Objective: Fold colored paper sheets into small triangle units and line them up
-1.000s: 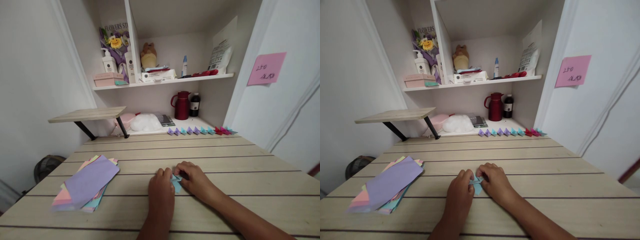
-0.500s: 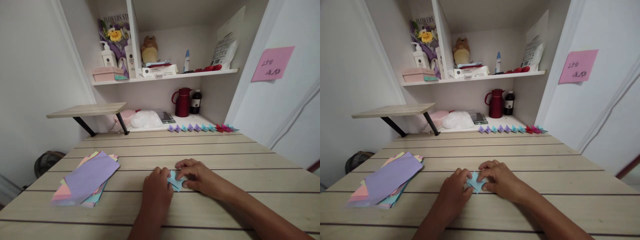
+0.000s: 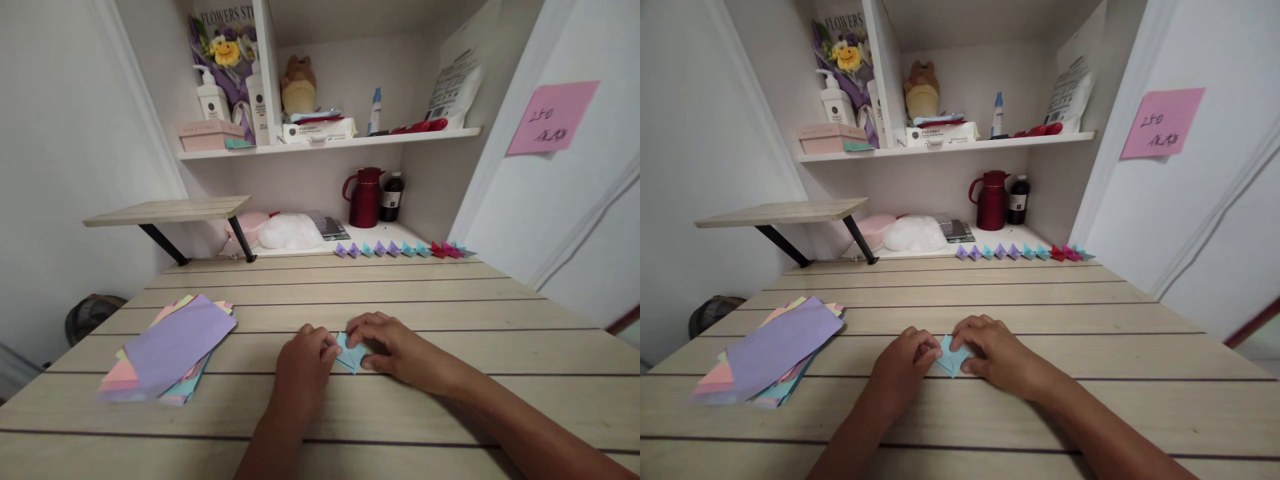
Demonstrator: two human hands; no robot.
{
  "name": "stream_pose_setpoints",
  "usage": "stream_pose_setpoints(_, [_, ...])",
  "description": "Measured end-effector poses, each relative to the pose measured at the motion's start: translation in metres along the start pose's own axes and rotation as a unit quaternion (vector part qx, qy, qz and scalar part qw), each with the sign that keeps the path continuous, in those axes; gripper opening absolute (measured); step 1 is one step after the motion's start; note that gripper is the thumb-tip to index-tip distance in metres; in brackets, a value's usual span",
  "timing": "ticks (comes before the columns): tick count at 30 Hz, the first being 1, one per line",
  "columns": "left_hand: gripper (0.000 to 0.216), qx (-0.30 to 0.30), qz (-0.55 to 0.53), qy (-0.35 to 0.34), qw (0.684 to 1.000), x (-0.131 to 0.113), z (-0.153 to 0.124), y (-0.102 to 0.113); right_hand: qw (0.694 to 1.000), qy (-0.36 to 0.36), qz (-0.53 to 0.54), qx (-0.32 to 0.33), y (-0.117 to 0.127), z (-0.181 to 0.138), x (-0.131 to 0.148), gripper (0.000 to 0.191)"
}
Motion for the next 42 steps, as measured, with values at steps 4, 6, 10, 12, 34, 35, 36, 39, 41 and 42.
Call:
stream_pose_setpoints(4, [0.017, 0.018, 0.002, -0.014, 1.000, 0.002, 0.000, -0.003, 1.000, -0.004, 0.008, 0.001, 0.003, -0.001, -0.002, 0.027])
stream_pose_setpoints(6, [0.021, 0.015, 0.008, -0.017, 1.000, 0.003, 0.001, -0.003, 1.000, -0.006, 0.001, -0.009, 0.003, -0.001, -0.002, 0.025])
stream_pose_setpoints(10, [0.013, 0.017, -0.003, -0.019, 1.000, 0.001, 0.001, -0.003, 1.000, 0.006, 0.009, -0.028, 0.004, 0.001, 0.001, 0.012])
stream_pose_setpoints(12, [0.006, 0.007, 0.004, -0.018, 1.000, -0.001, 0.002, -0.002, 0.999, 0.009, 0.017, -0.040, 0.006, 0.003, 0.001, 0.009])
stream_pose_setpoints(34, [0.009, -0.037, 0.132, 0.032, 0.990, -0.005, 0.002, 0.000, 0.990, -0.081, -0.052, -0.101, -0.003, 0.014, -0.020, 0.008])
stream_pose_setpoints(35, [0.009, -0.036, 0.136, 0.031, 0.990, -0.005, 0.002, 0.000, 0.989, -0.085, -0.063, -0.101, -0.003, 0.014, -0.021, 0.007])
stream_pose_setpoints(36, [0.008, -0.035, 0.141, 0.031, 0.989, -0.006, 0.002, 0.000, 0.988, -0.089, -0.071, -0.101, -0.003, 0.014, -0.022, 0.005])
stream_pose_setpoints(39, [0.005, -0.032, 0.154, 0.025, 0.987, -0.008, 0.003, -0.001, 0.987, -0.102, -0.071, -0.101, -0.003, 0.013, -0.026, 0.011])
stream_pose_setpoints(41, [0.005, -0.038, 0.158, 0.021, 0.987, -0.009, 0.003, -0.001, 0.988, -0.103, -0.058, -0.101, -0.004, 0.013, -0.028, 0.020])
stream_pose_setpoints(42, [0.008, -0.041, 0.158, 0.018, 0.986, -0.009, 0.003, 0.000, 0.989, -0.098, -0.053, -0.100, -0.005, 0.013, -0.027, 0.024])
Point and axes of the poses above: each hand's wrist, its own z-axis towards the middle knuckle, its own y-axis out of the back of the hand, x = y × z, the point moved 10 cm from there along z, towards the middle knuckle, and after that the axes turned 10 degrees about -z, right-handed, at the moved point
